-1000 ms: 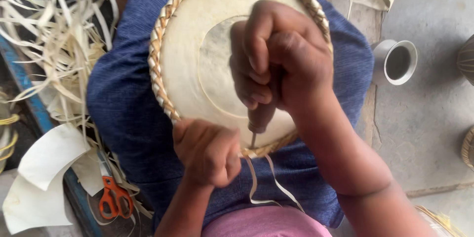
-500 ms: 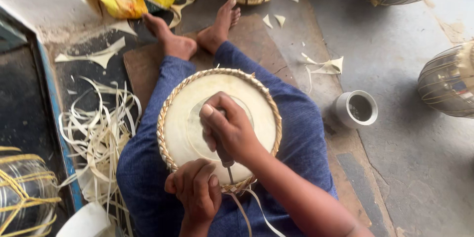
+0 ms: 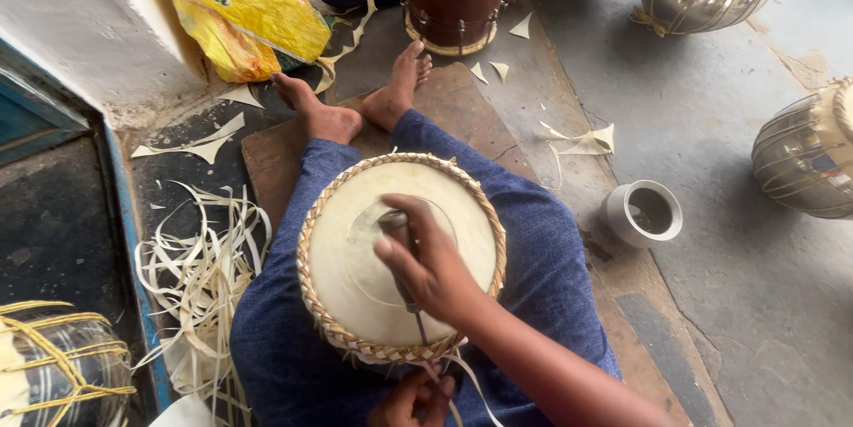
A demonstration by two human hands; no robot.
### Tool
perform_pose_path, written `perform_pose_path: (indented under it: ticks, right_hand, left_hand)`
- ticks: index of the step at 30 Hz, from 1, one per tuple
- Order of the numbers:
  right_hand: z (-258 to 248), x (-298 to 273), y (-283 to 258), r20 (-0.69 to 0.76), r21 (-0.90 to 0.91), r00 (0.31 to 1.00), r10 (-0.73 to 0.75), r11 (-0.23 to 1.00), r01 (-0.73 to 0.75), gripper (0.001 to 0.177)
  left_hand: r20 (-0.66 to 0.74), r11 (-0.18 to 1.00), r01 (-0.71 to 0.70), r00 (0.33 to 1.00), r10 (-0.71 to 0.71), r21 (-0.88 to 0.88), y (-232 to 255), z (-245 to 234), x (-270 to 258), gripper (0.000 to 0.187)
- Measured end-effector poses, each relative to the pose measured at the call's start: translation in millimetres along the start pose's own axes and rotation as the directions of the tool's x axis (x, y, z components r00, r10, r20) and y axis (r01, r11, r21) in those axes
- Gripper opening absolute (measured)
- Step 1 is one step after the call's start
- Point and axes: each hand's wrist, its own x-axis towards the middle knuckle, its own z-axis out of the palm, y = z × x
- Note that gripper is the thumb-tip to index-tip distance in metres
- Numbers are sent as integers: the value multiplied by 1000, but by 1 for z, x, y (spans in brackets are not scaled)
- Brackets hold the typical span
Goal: The person is repairing a drum by hand. They use a tool to weave a strap around the edge of the drum, pulling it tight and tucking it in.
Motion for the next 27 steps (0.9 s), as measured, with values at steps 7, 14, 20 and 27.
perform_pose_path:
  ticks: [7,14,20,27]
  right_hand:
    - [-68,-101,-14,191,-194,970,147,975,-110,23]
    - [-48,-153,44,677,165,424,602,437,-884,22]
    - [-80,-158,71,596,19,401,695,488,-873,22]
    - [-92,-143,25,329,-481,691,644,744,-464,17]
  left_hand:
    - [386,674,345,918,-95,-653,16,-21,-6,20]
    - [456,626,355,890,0,-694,72,-59,-2,21]
    - [412,533,326,910,48,-781,85,-67,-1,29]
    - [528,373,498,849,-24,-783,78,-64,-2,29]
